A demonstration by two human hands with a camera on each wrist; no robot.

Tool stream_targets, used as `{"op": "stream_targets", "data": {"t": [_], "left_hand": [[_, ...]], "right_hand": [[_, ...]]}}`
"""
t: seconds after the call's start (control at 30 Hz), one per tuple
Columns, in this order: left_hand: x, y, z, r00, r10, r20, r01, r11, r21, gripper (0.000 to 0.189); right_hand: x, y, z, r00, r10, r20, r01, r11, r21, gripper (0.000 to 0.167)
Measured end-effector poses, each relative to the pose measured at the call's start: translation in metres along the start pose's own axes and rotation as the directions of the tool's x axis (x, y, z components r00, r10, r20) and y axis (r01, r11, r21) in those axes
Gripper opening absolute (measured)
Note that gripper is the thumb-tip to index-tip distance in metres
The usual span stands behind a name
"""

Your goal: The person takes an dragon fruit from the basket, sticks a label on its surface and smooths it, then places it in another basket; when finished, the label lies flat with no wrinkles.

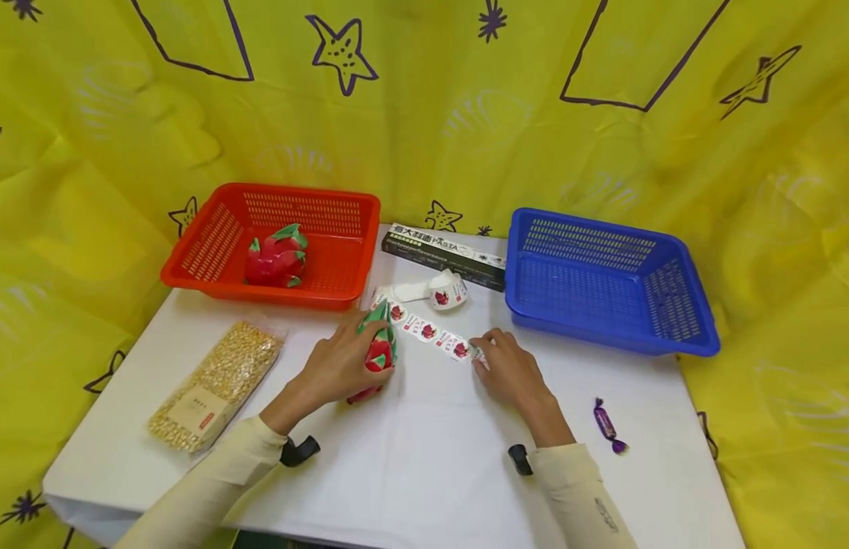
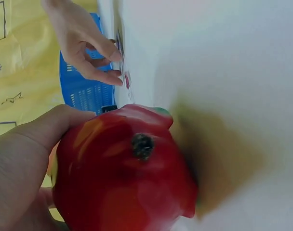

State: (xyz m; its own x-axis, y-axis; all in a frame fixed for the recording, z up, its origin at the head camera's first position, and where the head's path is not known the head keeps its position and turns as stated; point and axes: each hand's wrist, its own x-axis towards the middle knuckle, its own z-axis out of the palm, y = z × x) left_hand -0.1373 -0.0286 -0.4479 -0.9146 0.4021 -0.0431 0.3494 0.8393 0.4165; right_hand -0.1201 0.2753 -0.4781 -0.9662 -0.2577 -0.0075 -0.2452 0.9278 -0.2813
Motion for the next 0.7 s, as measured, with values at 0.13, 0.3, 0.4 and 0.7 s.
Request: {"op": "stream_targets", "data": {"t": [0.13,0.3,0.4,0.7], "left_hand": [[0.006,0.006,0.005,1.000,0.008,-0.010,-0.007,1.000,0.018,0.072],[0.014,0.014,0.010,0.999,0.031,-0.020,-0.030,0.999,0.016,0.075],[0.014,0.010,0.006,0.998,0.050,0.044,-0.048,0.997,-0.056,0.087],[0.001,-0.027,-0.023,0.960,0.197,0.201,-0.121,0.933,-0.338,0.077]], "right_hand": [[-0.003,0.005,0.003,1.000,-0.011,-0.015,0.011,1.000,-0.018,0.035],[-0.007,0.010,0.007,0.997,-0.025,-0.068,0.023,0.999,-0.031,0.032],[-0.008,0.012,0.010,0.995,-0.035,-0.088,0.032,0.999,-0.032,0.027],[-0.005,0.014,0.015,0.986,-0.057,-0.158,0.055,0.998,-0.015,0.009]]}}
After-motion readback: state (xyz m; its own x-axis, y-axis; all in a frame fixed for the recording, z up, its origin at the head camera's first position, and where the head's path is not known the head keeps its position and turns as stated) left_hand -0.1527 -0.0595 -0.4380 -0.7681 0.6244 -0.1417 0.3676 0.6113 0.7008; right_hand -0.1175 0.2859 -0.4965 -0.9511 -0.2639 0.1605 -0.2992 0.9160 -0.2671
